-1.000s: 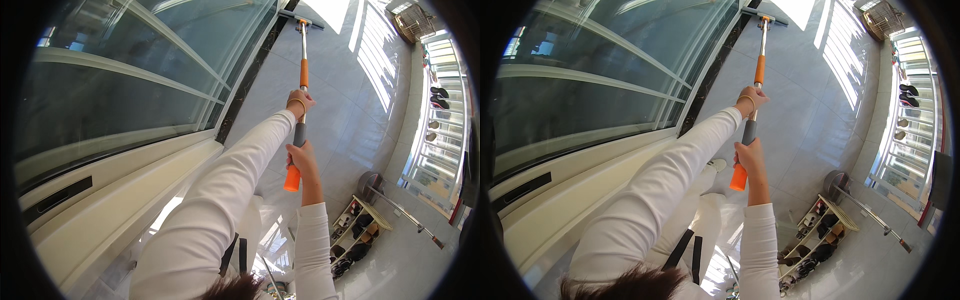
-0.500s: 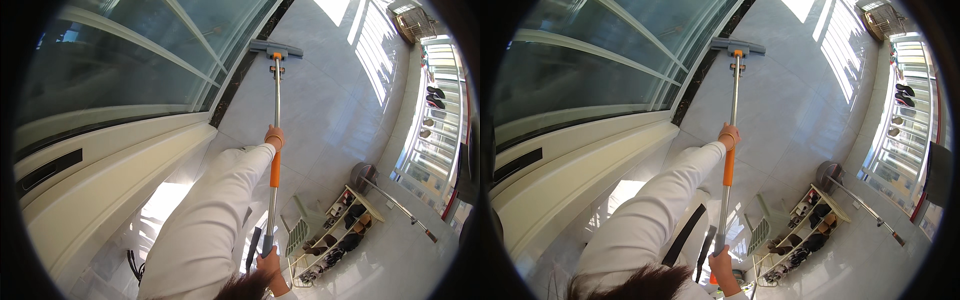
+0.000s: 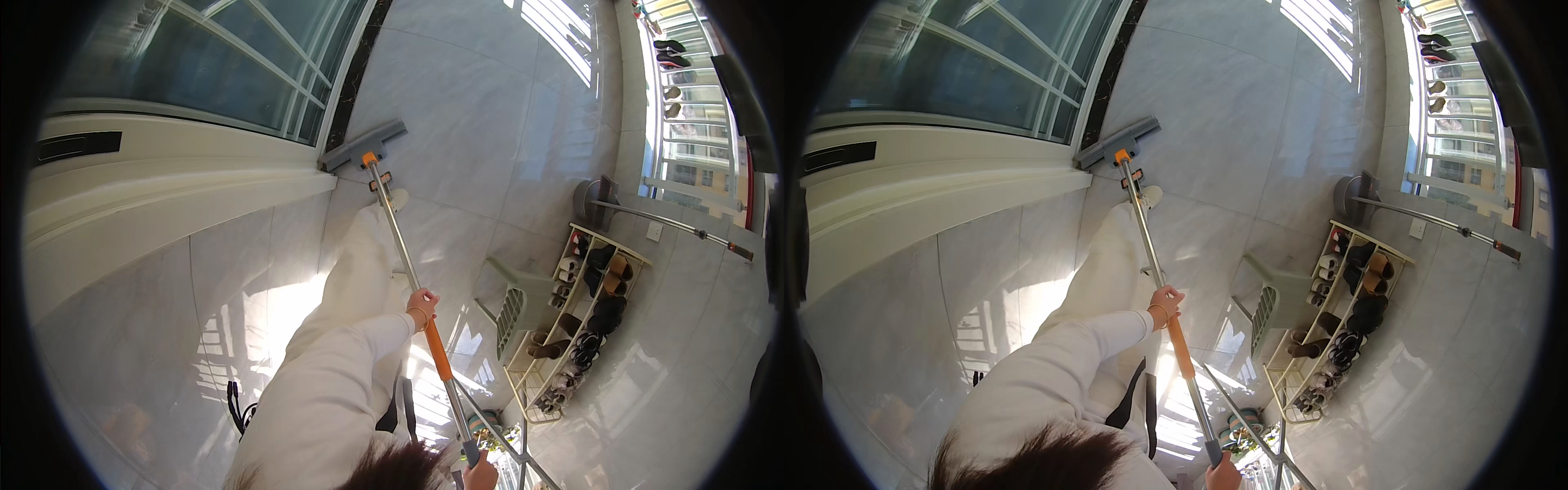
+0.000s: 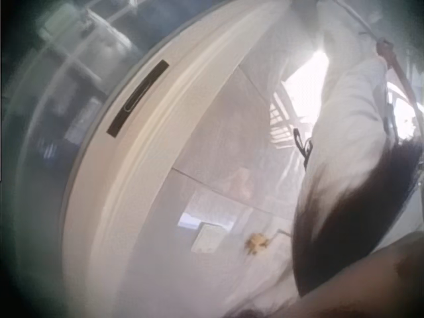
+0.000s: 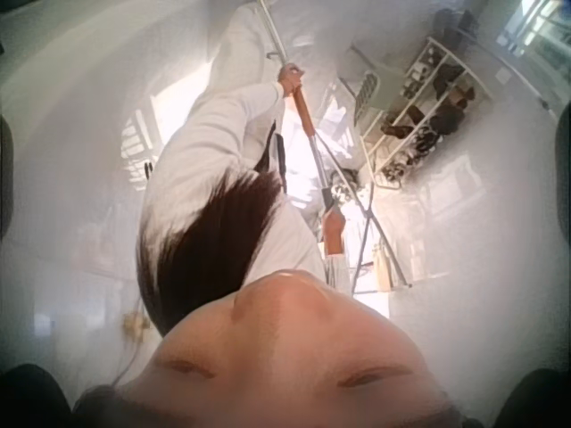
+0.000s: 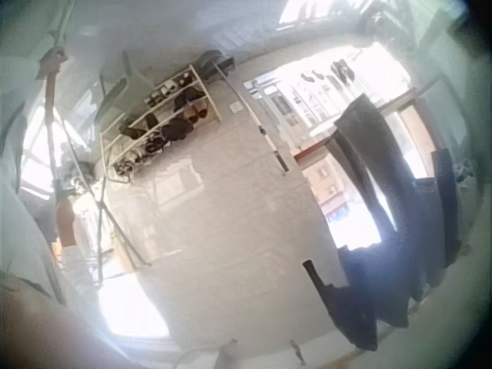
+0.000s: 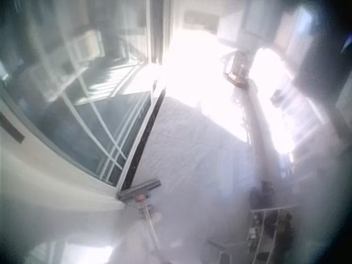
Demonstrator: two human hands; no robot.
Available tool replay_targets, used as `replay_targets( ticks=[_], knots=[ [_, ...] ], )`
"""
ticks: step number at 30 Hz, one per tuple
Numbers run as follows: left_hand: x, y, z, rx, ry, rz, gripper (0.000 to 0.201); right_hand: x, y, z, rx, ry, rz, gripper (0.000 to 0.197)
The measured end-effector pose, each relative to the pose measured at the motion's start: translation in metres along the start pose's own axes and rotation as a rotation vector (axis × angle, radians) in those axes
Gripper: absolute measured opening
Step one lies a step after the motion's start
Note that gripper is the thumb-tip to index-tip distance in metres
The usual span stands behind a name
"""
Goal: The person cleans a balcony area using a long-handled squeegee. They wipe the window frame, then mop the tiled floor, briefly move a pair of shoes, and rinse the squeegee in a sink before continuing to mop the floor.
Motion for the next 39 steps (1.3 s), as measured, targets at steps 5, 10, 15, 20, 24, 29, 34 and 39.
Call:
replay_targets(
  ticks=[5,10,15,20,24,29,34,39],
  knots=[
    [0.031,0.044,0.005,0.166,-0.062,-0.023,0.021,-0.003,-0.009,0.018,0.027,0.037,0.272,0.025],
    [0.012,0.085,0.033,0.511,-0.138,-0.501,0.022,-0.064,-0.029,-0.017,0.237,0.360,0.159,0.034],
    [-0.173,0.013,-0.031,0.730,0.239,-1.048,0.012,-0.088,-0.034,-0.052,0.238,0.425,0.112,0.035],
    [-0.452,-0.164,-0.073,-0.098,0.638,-1.502,0.020,-0.091,-0.039,-0.059,0.284,0.493,0.086,0.037],
    [-0.577,-0.266,-0.038,-0.416,0.613,-1.626,0.017,-0.082,-0.062,-0.072,0.314,0.540,0.070,0.038],
    [-0.620,-0.292,-0.034,-0.367,0.626,-2.029,0.027,-0.079,-0.096,-0.099,0.501,0.661,-0.004,0.037],
    [-0.628,-0.289,-0.057,-0.314,0.538,-2.161,0.030,-0.084,-0.109,-0.106,0.547,0.712,0.013,0.035],
    [-0.629,-0.292,-0.068,-0.202,0.431,-2.364,0.027,-0.097,-0.094,-0.096,0.485,0.696,0.045,0.033]
  ],
)
Point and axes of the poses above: each hand's wrist, its own z-axis away from the middle knuckle, its own y-axis out of the palm, x = y × z, the point moved 5 cm from there along -z, towards the middle knuckle, and after that the axes turned 8 degrees about z, right-handed, at the moved point
